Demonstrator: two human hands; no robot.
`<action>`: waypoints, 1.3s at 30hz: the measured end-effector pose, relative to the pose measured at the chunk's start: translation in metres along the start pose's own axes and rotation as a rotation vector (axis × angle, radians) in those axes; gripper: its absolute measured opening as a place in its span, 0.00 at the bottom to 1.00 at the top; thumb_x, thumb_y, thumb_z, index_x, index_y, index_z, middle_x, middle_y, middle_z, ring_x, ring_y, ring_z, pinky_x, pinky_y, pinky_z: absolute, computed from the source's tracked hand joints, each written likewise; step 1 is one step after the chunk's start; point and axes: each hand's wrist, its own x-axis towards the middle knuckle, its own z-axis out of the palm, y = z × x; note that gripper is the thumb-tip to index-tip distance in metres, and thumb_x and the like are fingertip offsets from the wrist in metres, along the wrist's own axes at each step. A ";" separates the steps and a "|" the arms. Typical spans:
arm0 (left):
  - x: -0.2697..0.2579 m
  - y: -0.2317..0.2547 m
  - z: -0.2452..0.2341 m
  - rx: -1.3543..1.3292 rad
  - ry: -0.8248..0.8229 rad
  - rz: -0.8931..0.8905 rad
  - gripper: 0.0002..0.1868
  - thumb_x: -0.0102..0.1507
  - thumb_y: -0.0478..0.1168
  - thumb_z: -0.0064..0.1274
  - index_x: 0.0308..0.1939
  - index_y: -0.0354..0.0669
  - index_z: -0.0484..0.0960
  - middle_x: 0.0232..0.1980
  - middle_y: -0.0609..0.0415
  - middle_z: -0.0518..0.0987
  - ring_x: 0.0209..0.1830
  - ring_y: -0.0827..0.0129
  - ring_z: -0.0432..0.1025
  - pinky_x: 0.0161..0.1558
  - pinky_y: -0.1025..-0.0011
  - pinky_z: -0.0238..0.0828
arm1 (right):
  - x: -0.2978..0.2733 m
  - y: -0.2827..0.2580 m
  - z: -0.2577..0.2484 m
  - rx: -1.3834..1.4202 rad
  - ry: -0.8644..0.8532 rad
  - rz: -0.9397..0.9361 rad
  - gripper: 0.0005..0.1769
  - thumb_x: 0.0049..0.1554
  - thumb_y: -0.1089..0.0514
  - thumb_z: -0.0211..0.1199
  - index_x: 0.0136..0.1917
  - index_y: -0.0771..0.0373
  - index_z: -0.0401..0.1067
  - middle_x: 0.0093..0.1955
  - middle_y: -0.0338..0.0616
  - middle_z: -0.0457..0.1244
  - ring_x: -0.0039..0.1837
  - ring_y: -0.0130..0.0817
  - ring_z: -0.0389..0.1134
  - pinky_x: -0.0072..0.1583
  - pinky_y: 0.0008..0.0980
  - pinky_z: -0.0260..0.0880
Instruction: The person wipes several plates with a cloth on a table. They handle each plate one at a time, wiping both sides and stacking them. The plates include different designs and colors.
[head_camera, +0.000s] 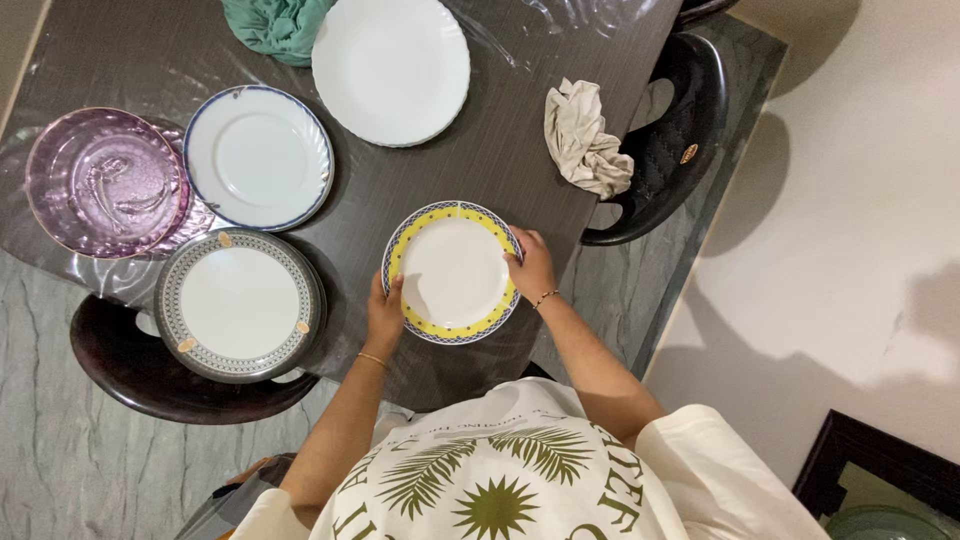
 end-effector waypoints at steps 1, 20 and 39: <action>-0.003 -0.001 0.001 0.076 0.025 0.042 0.24 0.70 0.52 0.50 0.63 0.39 0.74 0.54 0.49 0.81 0.53 0.69 0.75 0.54 0.70 0.72 | -0.005 -0.001 0.001 -0.014 0.008 0.019 0.29 0.54 0.65 0.67 0.69 0.63 0.68 0.61 0.48 0.63 0.58 0.40 0.69 0.60 0.35 0.70; -0.018 0.051 0.025 0.735 0.446 0.297 0.24 0.55 0.52 0.69 0.51 0.50 0.82 0.51 0.40 0.78 0.40 0.48 0.78 0.40 0.53 0.75 | -0.001 0.024 0.033 -0.190 0.153 -0.088 0.30 0.54 0.70 0.61 0.70 0.66 0.65 0.64 0.54 0.57 0.67 0.51 0.56 0.68 0.44 0.62; -0.016 -0.009 0.051 0.149 0.223 -0.193 0.42 0.58 0.38 0.63 0.72 0.35 0.59 0.58 0.43 0.79 0.55 0.60 0.76 0.55 0.63 0.73 | 0.177 0.055 -0.098 -0.497 0.213 0.031 0.30 0.52 0.59 0.70 0.67 0.40 0.71 0.67 0.46 0.58 0.69 0.52 0.56 0.63 0.58 0.63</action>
